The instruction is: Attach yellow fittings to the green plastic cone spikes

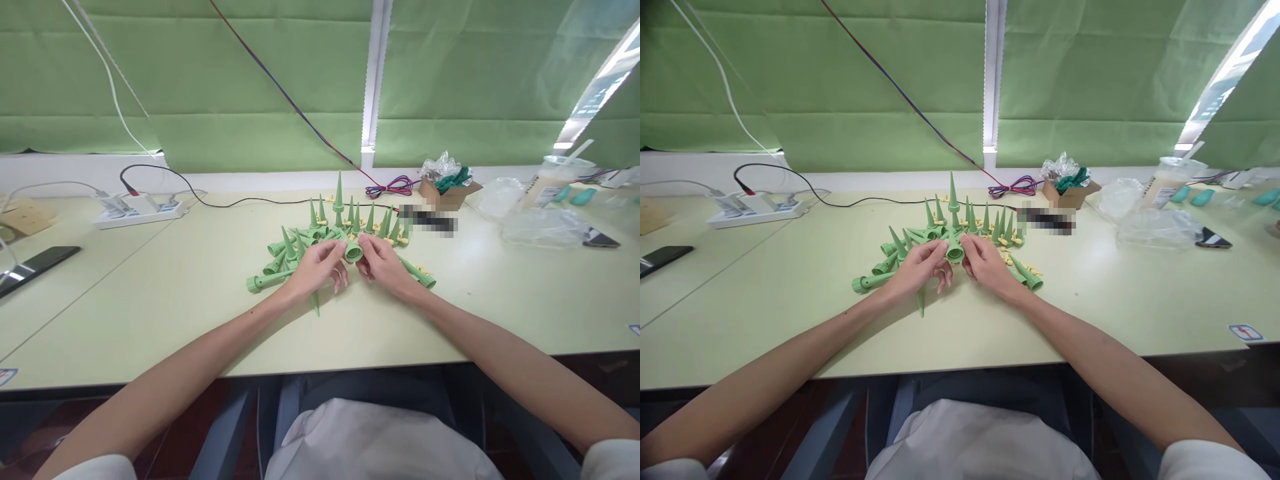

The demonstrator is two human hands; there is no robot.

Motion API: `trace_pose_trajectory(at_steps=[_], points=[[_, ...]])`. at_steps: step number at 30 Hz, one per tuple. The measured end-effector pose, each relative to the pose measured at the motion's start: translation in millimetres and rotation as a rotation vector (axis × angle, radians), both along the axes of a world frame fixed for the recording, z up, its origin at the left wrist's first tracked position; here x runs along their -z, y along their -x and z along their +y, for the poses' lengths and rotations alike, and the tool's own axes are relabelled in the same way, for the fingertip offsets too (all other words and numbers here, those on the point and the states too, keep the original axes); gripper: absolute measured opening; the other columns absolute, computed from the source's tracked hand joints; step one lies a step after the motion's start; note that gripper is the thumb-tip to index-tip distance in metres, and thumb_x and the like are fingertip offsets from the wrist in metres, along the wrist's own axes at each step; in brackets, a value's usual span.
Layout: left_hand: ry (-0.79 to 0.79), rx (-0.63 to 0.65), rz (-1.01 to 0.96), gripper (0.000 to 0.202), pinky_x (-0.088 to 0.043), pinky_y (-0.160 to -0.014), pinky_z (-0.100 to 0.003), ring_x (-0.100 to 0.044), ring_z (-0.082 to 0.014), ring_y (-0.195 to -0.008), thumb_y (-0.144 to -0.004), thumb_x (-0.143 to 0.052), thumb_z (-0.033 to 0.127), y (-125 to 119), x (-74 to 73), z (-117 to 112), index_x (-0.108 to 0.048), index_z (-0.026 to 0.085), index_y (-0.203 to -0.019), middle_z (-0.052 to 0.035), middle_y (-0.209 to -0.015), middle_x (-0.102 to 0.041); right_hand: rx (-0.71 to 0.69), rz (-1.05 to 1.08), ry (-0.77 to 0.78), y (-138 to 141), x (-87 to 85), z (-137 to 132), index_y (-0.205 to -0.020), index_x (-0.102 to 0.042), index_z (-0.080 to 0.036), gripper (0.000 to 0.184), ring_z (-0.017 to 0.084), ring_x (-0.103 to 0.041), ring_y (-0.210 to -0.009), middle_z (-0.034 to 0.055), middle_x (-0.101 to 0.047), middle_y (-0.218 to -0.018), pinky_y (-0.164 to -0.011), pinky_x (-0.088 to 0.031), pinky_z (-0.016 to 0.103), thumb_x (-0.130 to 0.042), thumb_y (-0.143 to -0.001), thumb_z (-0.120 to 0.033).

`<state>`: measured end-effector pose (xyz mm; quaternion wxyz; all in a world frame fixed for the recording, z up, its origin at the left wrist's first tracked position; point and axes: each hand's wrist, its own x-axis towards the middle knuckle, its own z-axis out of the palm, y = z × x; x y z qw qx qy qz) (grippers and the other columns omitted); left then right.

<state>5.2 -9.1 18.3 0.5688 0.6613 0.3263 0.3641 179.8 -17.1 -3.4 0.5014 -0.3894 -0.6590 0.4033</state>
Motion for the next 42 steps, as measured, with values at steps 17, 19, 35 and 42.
trace_pose_trajectory(at_steps=[17, 19, 35, 42], points=[[-0.221, -0.026, 0.135, 0.040, -0.048, -0.044, -0.026, -0.053, -0.0123, -0.040, -0.095, -0.057, 0.049, 2.8, 1.8, -1.7, -0.059, 0.013, -0.114, 0.0017, -0.057, -0.061, -0.060, 0.062, -0.027, -1.5, 5.5, 3.7, -0.073, -0.041, -0.023, 0.049, 0.008, -0.038, -0.035, -0.0087, -0.034, -0.049, -0.036, -0.028, 0.025, -0.047, -0.096, -0.065], [-0.252, -0.045, 0.128, 0.035, -0.048, -0.042, -0.025, -0.053, -0.0119, -0.041, -0.095, -0.058, 0.044, 2.2, 3.9, -1.2, -0.060, 0.013, -0.111, 0.0013, -0.059, -0.060, -0.058, 0.070, -0.026, -1.1, 5.0, 3.3, -0.071, -0.041, -0.023, 0.049, 0.008, -0.038, -0.035, -0.0087, -0.034, -0.048, -0.036, -0.027, 0.025, -0.048, -0.096, -0.065], [-0.812, -0.120, 0.302, 0.019, -0.051, -0.051, -0.020, -0.056, -0.0056, -0.058, -0.099, -0.052, 0.024, 6.9, 18.1, 6.5, -0.063, 0.015, -0.112, -0.0090, -0.108, -0.058, 0.026, -0.055, 0.077, -0.5, -0.4, -1.0, -0.043, -0.037, -0.022, 0.066, 0.009, -0.036, -0.033, -0.0025, -0.039, -0.034, -0.044, -0.035, 0.027, -0.039, -0.104, -0.047], [-0.923, -0.160, 0.340, 0.021, -0.052, -0.059, -0.023, -0.054, -0.0070, -0.061, -0.100, -0.050, 0.022, 6.7, 22.9, 8.6, -0.064, 0.018, -0.116, -0.0099, -0.112, -0.061, 0.055, -0.069, 0.150, 0.8, -0.5, -1.4, -0.042, -0.035, -0.023, 0.064, 0.009, -0.035, -0.032, -0.0022, -0.039, -0.033, -0.043, -0.034, 0.026, -0.036, -0.104, -0.041]])
